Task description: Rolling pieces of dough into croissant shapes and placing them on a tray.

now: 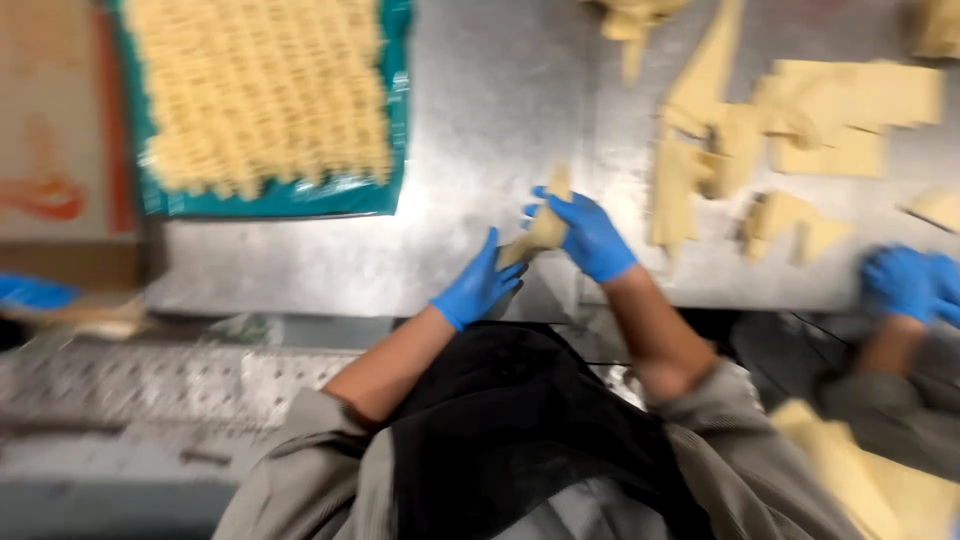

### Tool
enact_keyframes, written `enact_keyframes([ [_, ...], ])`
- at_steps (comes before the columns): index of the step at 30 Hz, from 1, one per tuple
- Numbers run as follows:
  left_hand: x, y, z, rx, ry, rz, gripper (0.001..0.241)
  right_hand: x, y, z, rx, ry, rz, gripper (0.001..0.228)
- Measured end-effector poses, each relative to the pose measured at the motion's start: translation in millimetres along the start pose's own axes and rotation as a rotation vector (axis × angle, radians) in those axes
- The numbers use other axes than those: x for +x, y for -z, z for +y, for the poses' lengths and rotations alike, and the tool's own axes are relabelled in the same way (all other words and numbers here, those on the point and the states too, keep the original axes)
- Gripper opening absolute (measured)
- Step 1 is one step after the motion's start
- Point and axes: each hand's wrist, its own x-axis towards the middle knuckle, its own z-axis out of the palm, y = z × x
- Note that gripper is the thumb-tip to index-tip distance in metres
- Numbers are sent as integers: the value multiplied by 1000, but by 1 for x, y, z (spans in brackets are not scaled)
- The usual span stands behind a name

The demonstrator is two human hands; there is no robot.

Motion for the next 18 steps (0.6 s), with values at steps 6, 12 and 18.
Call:
enact_keyframes([
  [6, -26, 48, 8, 589, -375, 445, 78, -25, -20, 3, -227, -136, 135, 50],
  [12, -38, 2, 10, 1736, -926, 345, 80, 36, 34, 47, -482, -185, 191, 44],
  [18, -8, 17, -1, 2296, -752, -266, 90, 101, 52, 34, -438, -151, 123, 37],
])
